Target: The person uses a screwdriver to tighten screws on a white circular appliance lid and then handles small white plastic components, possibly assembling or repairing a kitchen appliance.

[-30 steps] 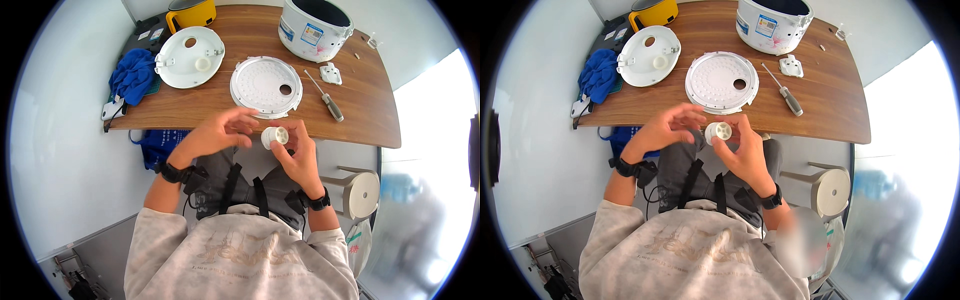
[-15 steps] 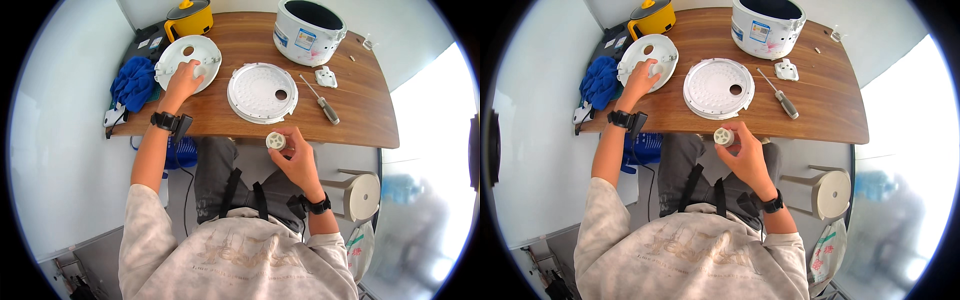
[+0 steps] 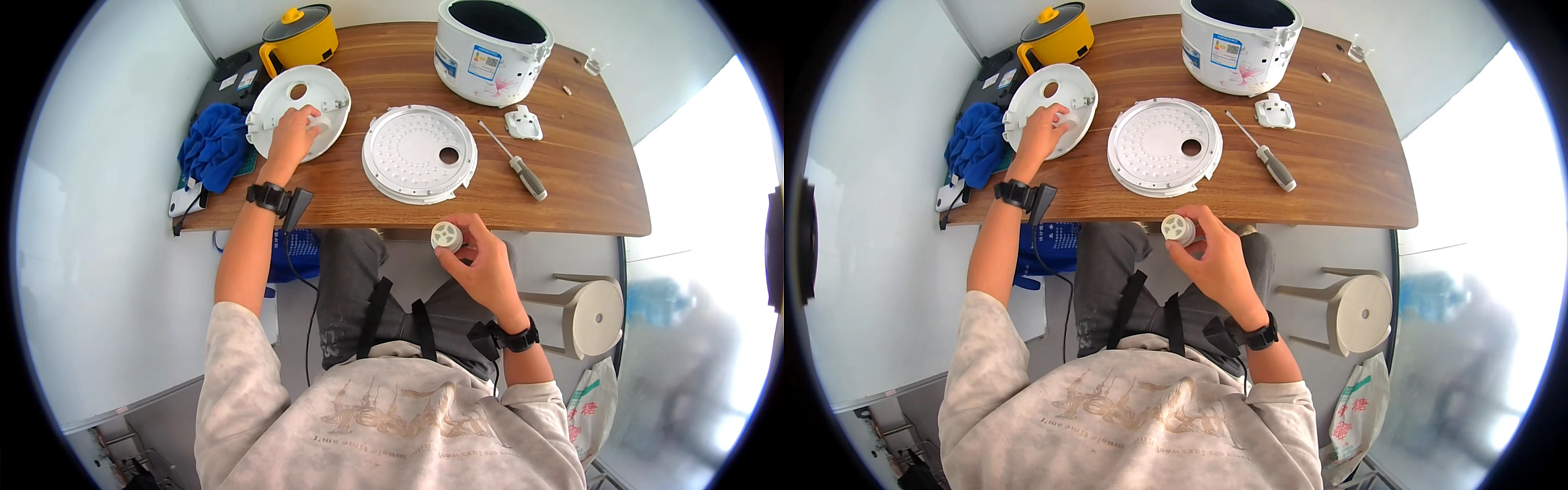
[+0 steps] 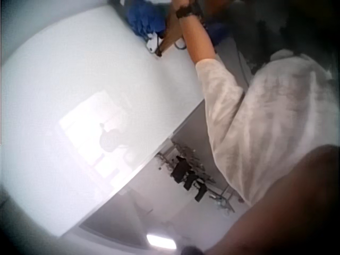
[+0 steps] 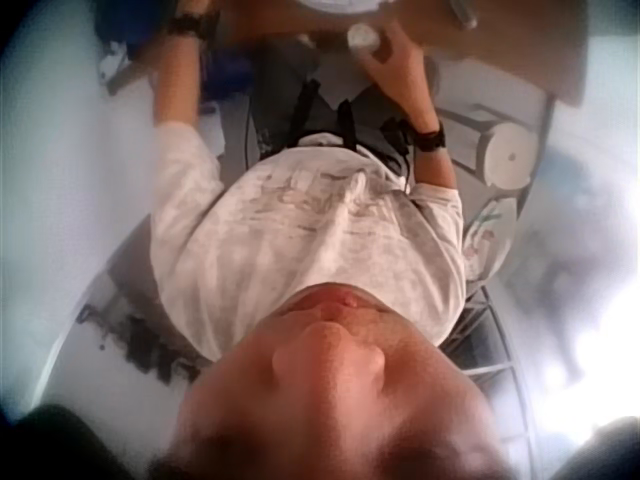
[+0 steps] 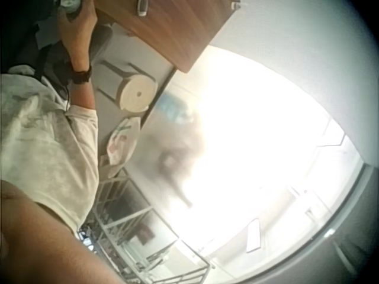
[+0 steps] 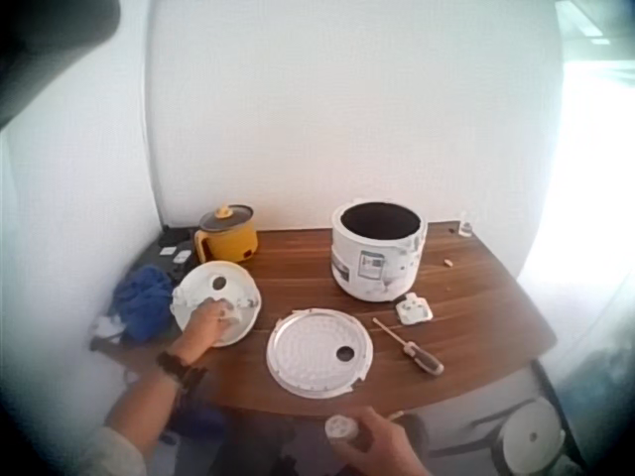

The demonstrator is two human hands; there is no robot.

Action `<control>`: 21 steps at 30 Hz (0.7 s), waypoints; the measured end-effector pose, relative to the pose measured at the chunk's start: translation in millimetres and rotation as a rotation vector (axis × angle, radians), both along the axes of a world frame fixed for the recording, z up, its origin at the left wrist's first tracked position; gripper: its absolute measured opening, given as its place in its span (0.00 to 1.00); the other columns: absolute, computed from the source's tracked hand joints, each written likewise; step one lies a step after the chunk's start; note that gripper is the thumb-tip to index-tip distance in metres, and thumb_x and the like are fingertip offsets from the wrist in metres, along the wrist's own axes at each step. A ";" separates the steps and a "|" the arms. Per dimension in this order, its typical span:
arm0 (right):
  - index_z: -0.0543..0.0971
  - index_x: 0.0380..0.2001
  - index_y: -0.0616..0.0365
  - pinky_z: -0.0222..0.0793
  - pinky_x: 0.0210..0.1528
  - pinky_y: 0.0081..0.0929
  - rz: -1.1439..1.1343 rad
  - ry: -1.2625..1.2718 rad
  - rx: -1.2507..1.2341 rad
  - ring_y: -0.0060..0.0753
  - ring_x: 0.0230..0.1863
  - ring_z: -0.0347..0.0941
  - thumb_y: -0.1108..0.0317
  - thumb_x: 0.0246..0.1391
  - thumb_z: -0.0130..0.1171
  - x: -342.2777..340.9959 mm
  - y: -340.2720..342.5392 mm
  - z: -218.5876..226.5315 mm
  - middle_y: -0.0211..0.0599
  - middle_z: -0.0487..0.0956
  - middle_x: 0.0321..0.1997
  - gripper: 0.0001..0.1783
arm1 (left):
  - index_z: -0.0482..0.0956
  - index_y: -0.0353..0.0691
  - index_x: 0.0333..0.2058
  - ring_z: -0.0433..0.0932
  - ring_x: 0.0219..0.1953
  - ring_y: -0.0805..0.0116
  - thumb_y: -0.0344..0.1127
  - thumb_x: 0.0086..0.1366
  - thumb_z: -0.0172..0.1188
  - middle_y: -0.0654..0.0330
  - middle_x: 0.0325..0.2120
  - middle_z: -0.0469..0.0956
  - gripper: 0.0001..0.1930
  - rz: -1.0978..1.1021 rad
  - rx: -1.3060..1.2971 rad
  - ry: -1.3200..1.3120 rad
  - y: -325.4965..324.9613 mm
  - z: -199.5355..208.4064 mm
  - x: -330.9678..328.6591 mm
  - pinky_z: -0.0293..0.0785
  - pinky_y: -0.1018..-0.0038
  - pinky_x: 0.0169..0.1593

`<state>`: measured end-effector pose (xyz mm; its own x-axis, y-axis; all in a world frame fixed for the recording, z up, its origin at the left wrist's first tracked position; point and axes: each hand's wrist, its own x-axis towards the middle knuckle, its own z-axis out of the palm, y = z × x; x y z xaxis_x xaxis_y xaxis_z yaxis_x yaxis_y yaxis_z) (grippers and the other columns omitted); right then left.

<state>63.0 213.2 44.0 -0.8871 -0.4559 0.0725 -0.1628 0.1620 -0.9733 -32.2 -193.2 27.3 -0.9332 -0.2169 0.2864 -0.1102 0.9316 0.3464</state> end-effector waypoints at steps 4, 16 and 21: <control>0.77 0.52 0.61 0.82 0.44 0.27 0.002 0.032 0.017 0.32 0.44 0.83 0.73 0.55 0.68 0.5 0.0 -0.4 0.39 0.84 0.47 0.21 | 0.82 0.43 0.46 0.84 0.36 0.55 0.30 0.64 0.66 0.50 0.36 0.82 0.12 -0.009 -0.002 0.117 -13.0 0.9 5.6 0.80 0.63 0.42; 0.78 0.49 0.60 0.80 0.41 0.25 0.012 -0.039 0.062 0.29 0.40 0.82 0.72 0.54 0.71 1.5 -1.3 6.9 0.39 0.83 0.45 0.20 | 0.79 0.45 0.51 0.79 0.30 0.80 0.39 0.70 0.66 0.66 0.33 0.81 0.14 -0.196 0.974 -0.151 83.1 56.4 79.4 0.75 0.85 0.29; 0.80 0.52 0.59 0.81 0.41 0.24 0.029 0.069 -0.085 0.29 0.39 0.82 0.72 0.53 0.71 3.8 -8.6 10.8 0.37 0.81 0.44 0.22 | 0.81 0.41 0.50 0.79 0.30 0.80 0.43 0.71 0.67 0.65 0.35 0.82 0.15 -0.315 1.132 -0.323 129.6 52.3 108.8 0.76 0.83 0.30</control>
